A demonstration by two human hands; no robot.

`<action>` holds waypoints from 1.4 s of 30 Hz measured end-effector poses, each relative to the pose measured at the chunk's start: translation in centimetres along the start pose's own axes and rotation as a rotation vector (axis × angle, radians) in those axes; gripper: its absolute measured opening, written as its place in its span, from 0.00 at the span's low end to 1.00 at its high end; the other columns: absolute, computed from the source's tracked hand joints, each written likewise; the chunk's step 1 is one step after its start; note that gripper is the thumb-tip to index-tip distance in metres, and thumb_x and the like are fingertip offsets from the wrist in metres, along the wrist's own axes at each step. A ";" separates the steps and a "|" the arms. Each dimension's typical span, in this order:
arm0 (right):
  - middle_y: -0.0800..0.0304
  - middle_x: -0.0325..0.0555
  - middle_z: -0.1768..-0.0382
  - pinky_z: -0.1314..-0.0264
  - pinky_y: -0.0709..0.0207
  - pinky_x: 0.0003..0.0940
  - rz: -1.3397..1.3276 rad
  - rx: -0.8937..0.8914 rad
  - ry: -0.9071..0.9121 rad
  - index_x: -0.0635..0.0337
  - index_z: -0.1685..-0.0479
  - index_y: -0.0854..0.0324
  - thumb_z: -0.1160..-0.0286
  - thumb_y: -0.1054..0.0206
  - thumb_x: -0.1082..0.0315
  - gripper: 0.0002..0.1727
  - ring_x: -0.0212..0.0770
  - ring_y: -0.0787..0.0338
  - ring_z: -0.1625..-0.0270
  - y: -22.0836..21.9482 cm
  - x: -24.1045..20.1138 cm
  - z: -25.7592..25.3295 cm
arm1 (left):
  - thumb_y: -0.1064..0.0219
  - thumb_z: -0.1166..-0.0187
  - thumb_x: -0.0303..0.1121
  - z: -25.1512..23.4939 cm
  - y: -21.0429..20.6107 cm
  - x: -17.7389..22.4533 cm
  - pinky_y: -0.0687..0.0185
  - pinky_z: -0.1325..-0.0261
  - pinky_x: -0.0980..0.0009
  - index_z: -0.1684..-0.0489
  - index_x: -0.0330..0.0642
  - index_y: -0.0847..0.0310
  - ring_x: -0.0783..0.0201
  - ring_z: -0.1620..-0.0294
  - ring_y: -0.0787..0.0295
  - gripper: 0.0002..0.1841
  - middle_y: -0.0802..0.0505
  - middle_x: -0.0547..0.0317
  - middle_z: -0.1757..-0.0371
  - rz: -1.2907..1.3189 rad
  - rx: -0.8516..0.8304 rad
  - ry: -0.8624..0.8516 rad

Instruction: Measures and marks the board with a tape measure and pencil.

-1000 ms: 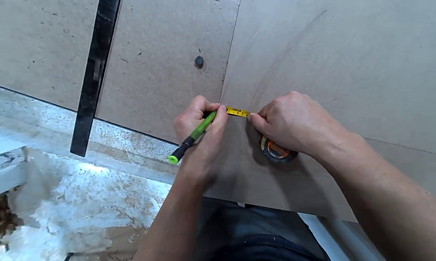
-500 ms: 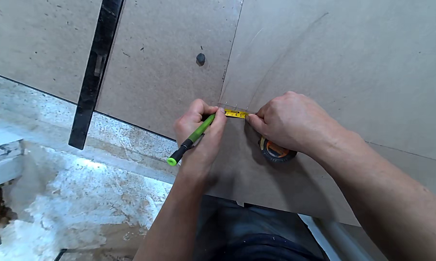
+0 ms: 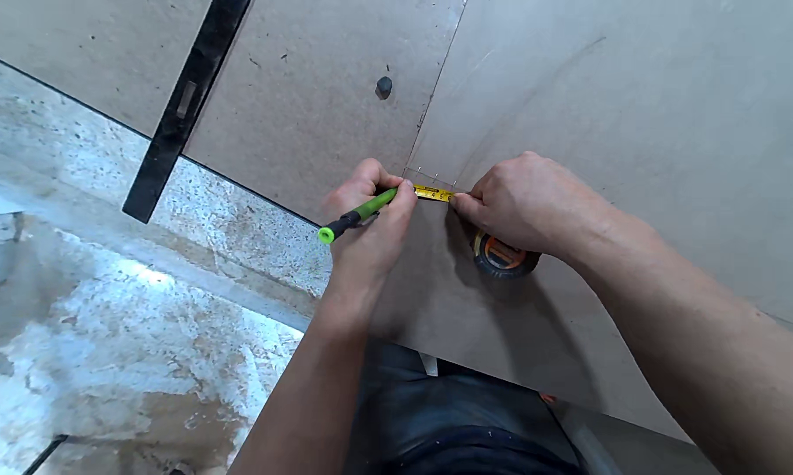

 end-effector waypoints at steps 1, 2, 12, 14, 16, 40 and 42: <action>0.21 0.38 0.84 0.77 0.27 0.49 0.000 0.003 0.008 0.44 0.88 0.22 0.11 0.51 0.37 0.34 0.43 0.15 0.75 0.0 0.0 0.0 | 0.25 0.28 0.31 0.0 0.0 0.0 0.22 0.75 0.77 0.73 0.50 0.16 0.77 0.76 0.14 0.06 0.09 0.70 0.75 -0.003 0.004 0.004; 0.21 0.38 0.84 0.77 0.27 0.50 0.000 0.001 0.012 0.44 0.88 0.22 0.11 0.51 0.37 0.34 0.43 0.15 0.75 0.0 0.0 -0.1 | 0.25 0.28 0.31 0.0 0.0 0.0 0.23 0.75 0.77 0.74 0.50 0.16 0.77 0.76 0.14 0.06 0.09 0.70 0.75 -0.009 0.007 0.008; 0.20 0.42 0.82 0.76 0.26 0.52 0.004 -0.059 0.011 0.47 0.87 0.22 0.11 0.49 0.39 0.34 0.47 0.15 0.74 0.5 -0.4 0.0 | 0.24 0.28 0.33 0.5 0.2 0.5 0.23 0.72 0.75 0.73 0.50 0.15 0.77 0.75 0.16 0.06 0.10 0.70 0.75 -0.110 0.036 0.078; 0.19 0.44 0.81 0.76 0.27 0.52 0.019 -0.076 0.022 0.48 0.87 0.23 0.11 0.49 0.39 0.33 0.47 0.15 0.73 0.8 -0.5 -0.1 | 0.24 0.29 0.33 0.4 0.4 0.7 0.24 0.72 0.73 0.73 0.51 0.15 0.76 0.75 0.16 0.06 0.10 0.70 0.75 -0.141 0.042 0.112; 0.19 0.45 0.81 0.76 0.27 0.53 0.023 -0.083 0.030 0.48 0.87 0.23 0.11 0.48 0.40 0.33 0.48 0.15 0.73 0.8 -0.6 -0.2 | 0.23 0.30 0.34 0.4 0.5 0.5 0.21 0.74 0.72 0.73 0.51 0.14 0.74 0.77 0.15 0.06 0.10 0.68 0.76 -0.136 0.042 0.134; 0.19 0.43 0.82 0.75 0.28 0.50 0.172 -0.032 0.137 0.48 0.86 0.21 0.09 0.50 0.38 0.35 0.45 0.15 0.74 1.0 -1.8 -0.2 | 0.22 0.31 0.35 1.6 1.0 -0.4 0.23 0.73 0.72 0.74 0.53 0.16 0.76 0.76 0.16 0.07 0.11 0.70 0.76 -0.149 0.143 0.164; 0.19 0.43 0.82 0.74 0.28 0.50 0.188 -0.041 0.140 0.48 0.86 0.20 0.08 0.50 0.38 0.35 0.44 0.15 0.74 1.0 -1.9 -0.2 | 0.23 0.32 0.36 1.9 0.9 -0.3 0.24 0.72 0.72 0.74 0.54 0.16 0.76 0.75 0.16 0.07 0.11 0.71 0.76 -0.171 0.164 0.160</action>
Point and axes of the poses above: each hand's wrist, its own z-axis away from the middle knuckle, its own y-axis out of the back of the hand, x = y × z, the point moved 9 cm from there along -z, towards the middle knuckle
